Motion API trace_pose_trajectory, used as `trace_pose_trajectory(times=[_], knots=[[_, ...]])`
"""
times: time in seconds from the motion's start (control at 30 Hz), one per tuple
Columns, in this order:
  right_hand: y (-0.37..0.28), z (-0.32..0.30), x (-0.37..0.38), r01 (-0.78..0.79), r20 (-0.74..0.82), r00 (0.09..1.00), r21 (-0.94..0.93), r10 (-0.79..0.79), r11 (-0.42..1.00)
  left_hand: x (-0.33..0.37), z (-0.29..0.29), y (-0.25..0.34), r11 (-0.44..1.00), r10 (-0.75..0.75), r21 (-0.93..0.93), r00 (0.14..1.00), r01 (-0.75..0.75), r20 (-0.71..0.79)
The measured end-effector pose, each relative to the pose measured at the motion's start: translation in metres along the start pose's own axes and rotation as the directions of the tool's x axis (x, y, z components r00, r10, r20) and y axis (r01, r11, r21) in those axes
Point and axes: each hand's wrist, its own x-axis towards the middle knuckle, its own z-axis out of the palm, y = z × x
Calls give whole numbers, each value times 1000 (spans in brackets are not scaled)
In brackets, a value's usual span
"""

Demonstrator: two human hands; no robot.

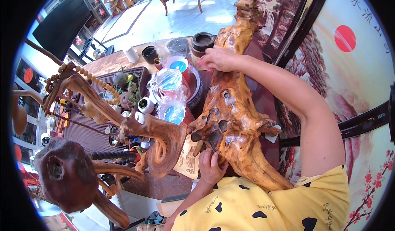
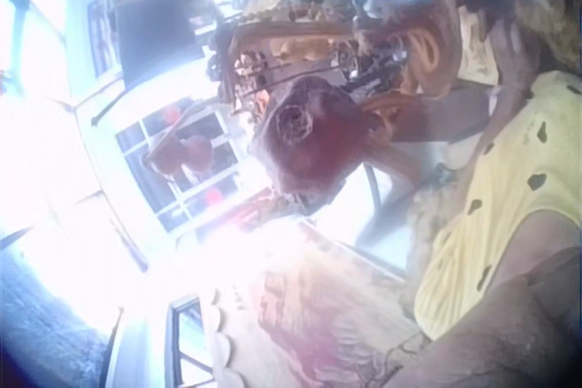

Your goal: The person wipes down a large, intricate wooden sculpture with a pink cloth, covering various branches and crevices, then moves to clean a second, larger piece of driftwood on the floor.

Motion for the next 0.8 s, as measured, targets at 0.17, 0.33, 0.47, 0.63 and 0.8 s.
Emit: trace_pose_trajectory(times=[0.17, 0.33, 0.47, 0.63, 0.8], knots=[[-90, 16, -15, -182, 392, 897, -96, 205, 979, -1, -1, -1, 1000, -20, 9, 1000, 20, -5], [-97, 18, -2, -109, 549, 794, 552, -262, 827, 0, -1, -2, 1000, -6, 8, 1000, 5, 15], [-36, -34, 9, -89, 60, 992, -313, 113, 945, -2, -2, -1, 1000, -9, 27, 1000, 8, 22], [90, -58, -9, -370, -237, 916, -192, 323, 909, 3, -2, 2, 999, 19, 34, 1000, -20, 16], [73, -11, -12, -150, -259, 962, -223, 90, 963, 0, -3, -1, 999, 12, 33, 1000, -13, 17]])
